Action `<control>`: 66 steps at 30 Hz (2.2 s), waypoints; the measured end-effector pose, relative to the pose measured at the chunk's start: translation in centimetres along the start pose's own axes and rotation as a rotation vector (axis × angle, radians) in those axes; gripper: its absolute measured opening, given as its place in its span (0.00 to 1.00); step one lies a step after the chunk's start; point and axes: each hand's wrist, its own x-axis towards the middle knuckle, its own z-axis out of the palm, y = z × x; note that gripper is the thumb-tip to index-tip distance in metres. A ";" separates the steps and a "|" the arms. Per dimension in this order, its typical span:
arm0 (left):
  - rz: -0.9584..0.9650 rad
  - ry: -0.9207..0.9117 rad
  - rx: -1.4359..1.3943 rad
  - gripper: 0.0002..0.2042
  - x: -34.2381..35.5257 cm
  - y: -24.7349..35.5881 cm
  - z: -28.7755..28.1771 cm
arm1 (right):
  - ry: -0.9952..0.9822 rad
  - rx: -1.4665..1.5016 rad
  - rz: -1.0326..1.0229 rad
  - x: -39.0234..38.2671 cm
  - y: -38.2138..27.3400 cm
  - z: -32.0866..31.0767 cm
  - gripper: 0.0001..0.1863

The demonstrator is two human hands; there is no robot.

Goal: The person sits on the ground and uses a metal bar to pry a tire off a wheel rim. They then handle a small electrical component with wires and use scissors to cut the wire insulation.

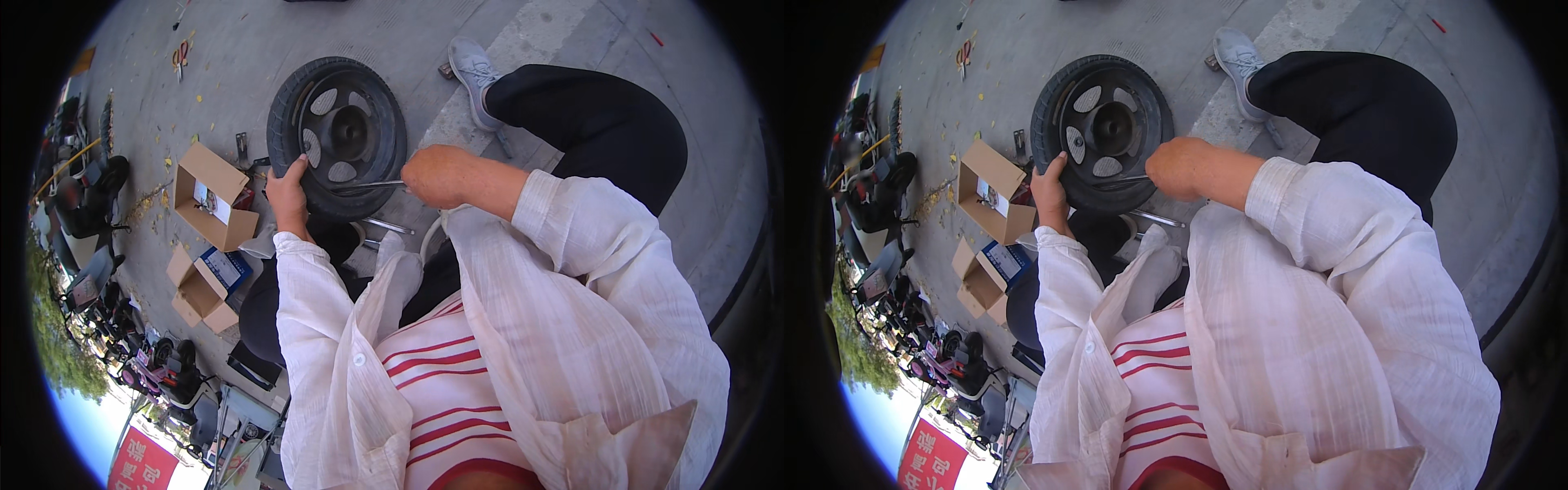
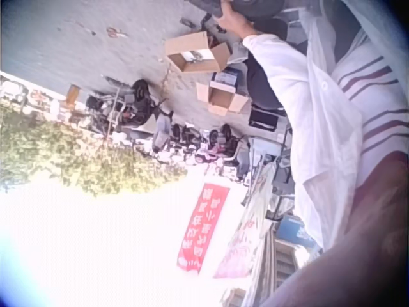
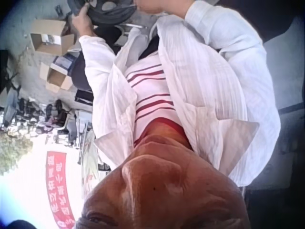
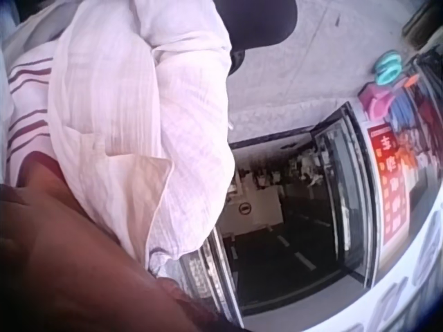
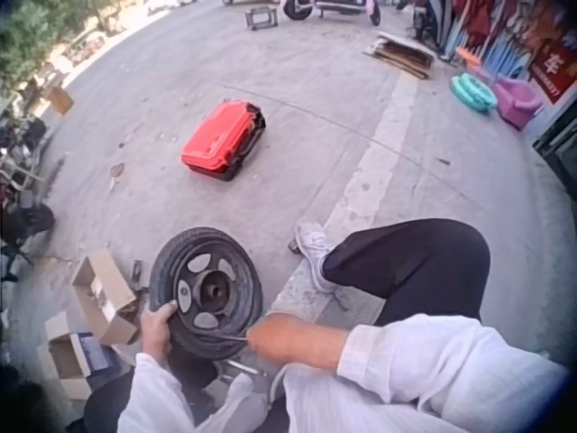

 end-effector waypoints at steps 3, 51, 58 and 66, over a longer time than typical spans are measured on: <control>0.000 0.024 -0.020 0.19 0.1 0.3 0.5 | -0.192 0.392 0.008 -0.7 -1.0 0.7 0.15; 0.071 0.228 0.266 0.26 3.7 4.8 4.9 | 0.374 0.795 0.194 3.4 -4.9 8.8 0.17; 0.031 0.131 0.053 0.25 4.0 4.9 4.9 | 0.650 0.636 0.207 6.4 1.4 12.1 0.10; 0.079 -0.007 0.173 0.24 1.1 1.5 0.0 | 0.608 0.341 0.299 3.7 6.0 3.3 0.12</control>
